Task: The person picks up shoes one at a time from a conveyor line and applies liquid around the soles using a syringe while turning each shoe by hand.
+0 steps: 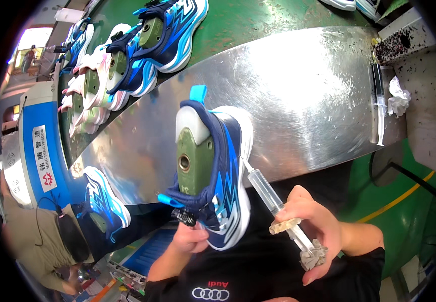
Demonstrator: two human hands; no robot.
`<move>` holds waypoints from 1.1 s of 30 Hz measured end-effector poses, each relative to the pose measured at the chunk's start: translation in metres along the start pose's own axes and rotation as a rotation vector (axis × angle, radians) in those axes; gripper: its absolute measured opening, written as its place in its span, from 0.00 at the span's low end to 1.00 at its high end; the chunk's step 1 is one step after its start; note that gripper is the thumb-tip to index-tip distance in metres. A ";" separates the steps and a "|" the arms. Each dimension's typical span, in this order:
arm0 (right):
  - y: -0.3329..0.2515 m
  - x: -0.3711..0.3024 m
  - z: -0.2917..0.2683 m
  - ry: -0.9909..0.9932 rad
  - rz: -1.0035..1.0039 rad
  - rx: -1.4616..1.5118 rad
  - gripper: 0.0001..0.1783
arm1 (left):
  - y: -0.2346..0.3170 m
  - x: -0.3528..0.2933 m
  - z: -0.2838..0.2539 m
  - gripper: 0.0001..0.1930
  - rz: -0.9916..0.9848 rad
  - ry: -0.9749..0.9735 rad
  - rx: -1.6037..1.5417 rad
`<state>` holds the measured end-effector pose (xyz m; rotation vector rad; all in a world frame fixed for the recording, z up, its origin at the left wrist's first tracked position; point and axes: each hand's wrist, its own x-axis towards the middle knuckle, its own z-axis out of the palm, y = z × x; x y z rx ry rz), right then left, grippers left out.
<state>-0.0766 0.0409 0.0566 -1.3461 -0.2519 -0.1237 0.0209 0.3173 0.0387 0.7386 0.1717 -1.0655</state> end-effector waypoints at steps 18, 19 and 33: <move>-0.107 -0.037 0.020 0.043 0.201 -0.081 0.53 | -0.024 0.072 0.038 0.26 -0.441 -0.485 -0.208; -0.111 -0.039 0.020 0.003 0.167 -0.141 0.55 | -0.025 0.078 0.043 0.23 -0.433 -0.505 -0.198; -0.104 -0.066 0.026 0.139 0.052 -0.463 0.46 | -0.033 0.115 0.067 0.19 -0.399 -0.486 -0.245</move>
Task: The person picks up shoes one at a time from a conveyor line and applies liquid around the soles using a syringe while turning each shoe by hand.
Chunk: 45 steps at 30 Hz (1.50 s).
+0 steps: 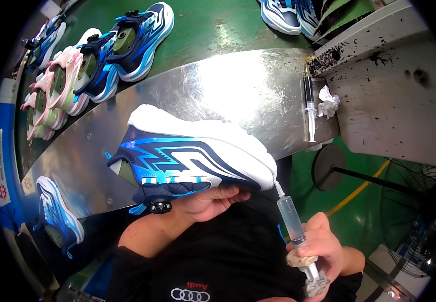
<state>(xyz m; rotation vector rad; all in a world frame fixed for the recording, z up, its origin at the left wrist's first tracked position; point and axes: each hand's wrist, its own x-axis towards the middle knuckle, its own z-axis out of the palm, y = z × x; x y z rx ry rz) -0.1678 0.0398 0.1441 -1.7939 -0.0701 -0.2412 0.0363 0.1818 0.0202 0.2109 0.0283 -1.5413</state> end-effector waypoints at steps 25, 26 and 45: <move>0.035 0.024 0.039 0.092 -0.239 -0.856 0.34 | 0.009 0.022 0.018 0.16 0.071 -0.089 -0.092; 0.035 0.024 0.040 0.085 -0.239 -0.871 0.34 | 0.009 0.022 0.018 0.16 0.069 -0.082 -0.094; 0.038 0.020 0.047 0.036 -0.228 -0.952 0.44 | 0.010 0.022 0.020 0.15 0.067 -0.028 -0.007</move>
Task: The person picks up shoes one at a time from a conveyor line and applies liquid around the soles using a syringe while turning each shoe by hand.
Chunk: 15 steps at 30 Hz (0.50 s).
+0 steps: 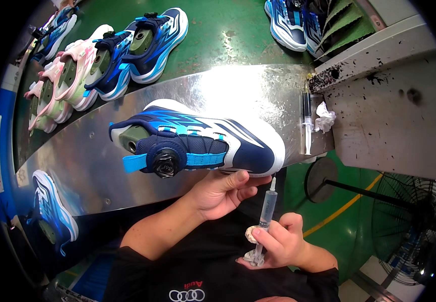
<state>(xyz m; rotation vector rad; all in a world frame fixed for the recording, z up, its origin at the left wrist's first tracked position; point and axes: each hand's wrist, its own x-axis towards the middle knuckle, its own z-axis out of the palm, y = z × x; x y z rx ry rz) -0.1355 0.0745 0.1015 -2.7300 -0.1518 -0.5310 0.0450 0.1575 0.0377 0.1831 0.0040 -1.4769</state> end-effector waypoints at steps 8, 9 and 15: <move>-0.008 -0.006 0.005 0.386 -0.114 0.080 0.39 | 0.001 -0.020 -0.010 0.15 0.014 0.007 0.043; -0.004 -0.010 0.000 0.365 -0.099 0.045 0.43 | 0.000 -0.022 -0.015 0.16 -0.026 -0.034 -0.002; 0.081 0.015 0.021 0.222 0.014 -0.056 0.45 | -0.004 -0.116 0.012 0.36 0.099 0.263 0.056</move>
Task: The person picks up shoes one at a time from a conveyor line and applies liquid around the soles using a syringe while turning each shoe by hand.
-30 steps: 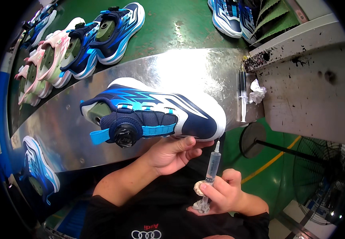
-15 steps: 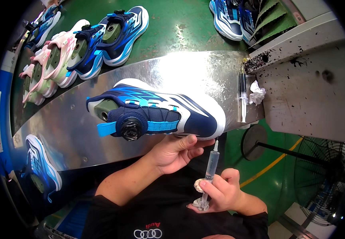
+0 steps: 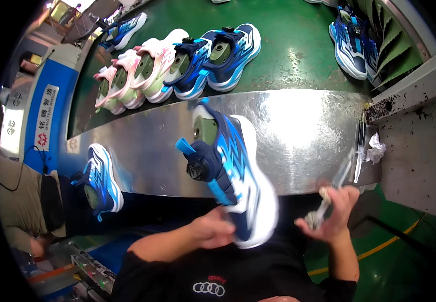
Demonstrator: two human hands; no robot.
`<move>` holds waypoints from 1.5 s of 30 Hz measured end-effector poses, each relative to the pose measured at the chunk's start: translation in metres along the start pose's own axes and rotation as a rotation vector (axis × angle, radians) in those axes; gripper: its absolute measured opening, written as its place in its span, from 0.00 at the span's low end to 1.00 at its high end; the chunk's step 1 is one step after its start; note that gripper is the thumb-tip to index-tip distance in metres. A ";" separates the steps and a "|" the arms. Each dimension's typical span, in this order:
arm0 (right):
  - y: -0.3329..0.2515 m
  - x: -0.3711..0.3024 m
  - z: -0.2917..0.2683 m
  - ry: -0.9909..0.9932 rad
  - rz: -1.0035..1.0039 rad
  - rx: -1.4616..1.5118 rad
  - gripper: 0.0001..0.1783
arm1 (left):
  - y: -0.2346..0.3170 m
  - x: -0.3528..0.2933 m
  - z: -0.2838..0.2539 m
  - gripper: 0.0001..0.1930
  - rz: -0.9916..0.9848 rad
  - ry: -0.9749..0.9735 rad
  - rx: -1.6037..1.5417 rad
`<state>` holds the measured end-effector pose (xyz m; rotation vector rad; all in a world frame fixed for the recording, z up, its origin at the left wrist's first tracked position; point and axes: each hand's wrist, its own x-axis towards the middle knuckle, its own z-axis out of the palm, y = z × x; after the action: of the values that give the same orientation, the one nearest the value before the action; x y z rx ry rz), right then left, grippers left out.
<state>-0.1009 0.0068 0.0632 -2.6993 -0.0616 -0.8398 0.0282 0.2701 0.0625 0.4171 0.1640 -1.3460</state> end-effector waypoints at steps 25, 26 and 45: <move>0.030 0.040 0.035 0.075 0.110 0.031 0.43 | 0.172 0.106 -0.019 0.24 1.088 0.413 1.092; 0.031 0.040 0.035 0.081 0.092 0.031 0.43 | 0.182 0.118 -0.014 0.30 1.082 0.390 1.328; 0.025 0.037 0.030 0.074 0.148 0.037 0.41 | 0.172 0.047 0.022 0.38 0.924 0.201 1.192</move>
<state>-0.0510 -0.0099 0.0533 -2.5984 0.1368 -0.8831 0.2025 0.2467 0.0995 1.4188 -0.6471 -0.3415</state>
